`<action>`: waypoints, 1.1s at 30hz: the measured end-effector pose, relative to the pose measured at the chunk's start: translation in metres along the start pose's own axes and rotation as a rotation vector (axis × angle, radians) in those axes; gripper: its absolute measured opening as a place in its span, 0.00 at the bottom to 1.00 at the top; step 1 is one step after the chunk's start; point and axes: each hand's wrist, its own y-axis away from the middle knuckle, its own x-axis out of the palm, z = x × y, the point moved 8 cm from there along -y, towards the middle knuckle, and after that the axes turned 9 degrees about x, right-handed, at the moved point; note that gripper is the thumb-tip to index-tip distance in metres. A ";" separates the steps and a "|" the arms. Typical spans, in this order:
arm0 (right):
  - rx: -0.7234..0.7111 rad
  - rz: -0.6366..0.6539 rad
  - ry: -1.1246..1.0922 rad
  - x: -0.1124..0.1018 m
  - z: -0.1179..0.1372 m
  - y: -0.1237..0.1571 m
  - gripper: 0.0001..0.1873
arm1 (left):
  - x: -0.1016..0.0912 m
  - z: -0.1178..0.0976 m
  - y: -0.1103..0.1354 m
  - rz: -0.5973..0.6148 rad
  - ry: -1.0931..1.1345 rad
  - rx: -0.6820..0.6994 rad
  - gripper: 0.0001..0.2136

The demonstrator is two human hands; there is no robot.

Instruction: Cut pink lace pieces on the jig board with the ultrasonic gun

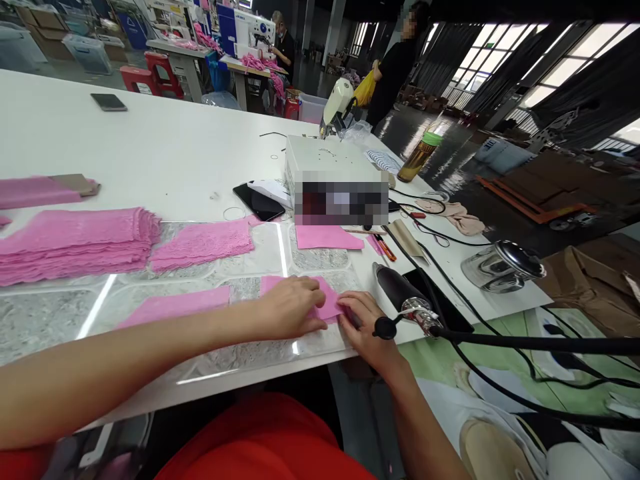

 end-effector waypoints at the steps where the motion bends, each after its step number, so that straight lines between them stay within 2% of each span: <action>1: 0.001 -0.010 -0.001 0.000 -0.001 0.000 0.09 | 0.004 -0.003 -0.009 0.006 -0.001 -0.015 0.12; 3: 0.006 -0.028 -0.006 0.000 -0.003 0.000 0.07 | 0.012 -0.007 -0.023 0.010 0.004 -0.033 0.12; 6: 0.001 -0.055 -0.016 -0.001 -0.004 0.000 0.06 | 0.018 -0.007 -0.033 0.004 0.026 -0.051 0.06; 16: 0.061 -0.033 -0.068 -0.003 -0.004 -0.003 0.05 | 0.017 0.012 -0.032 -0.013 0.199 -0.103 0.10; 28: 0.030 -0.064 -0.099 -0.001 -0.008 -0.001 0.08 | 0.026 0.027 -0.034 -0.040 0.359 -0.210 0.07; 33: 0.065 -0.053 -0.108 -0.002 -0.009 0.000 0.10 | 0.025 0.028 -0.032 -0.050 0.450 -0.222 0.07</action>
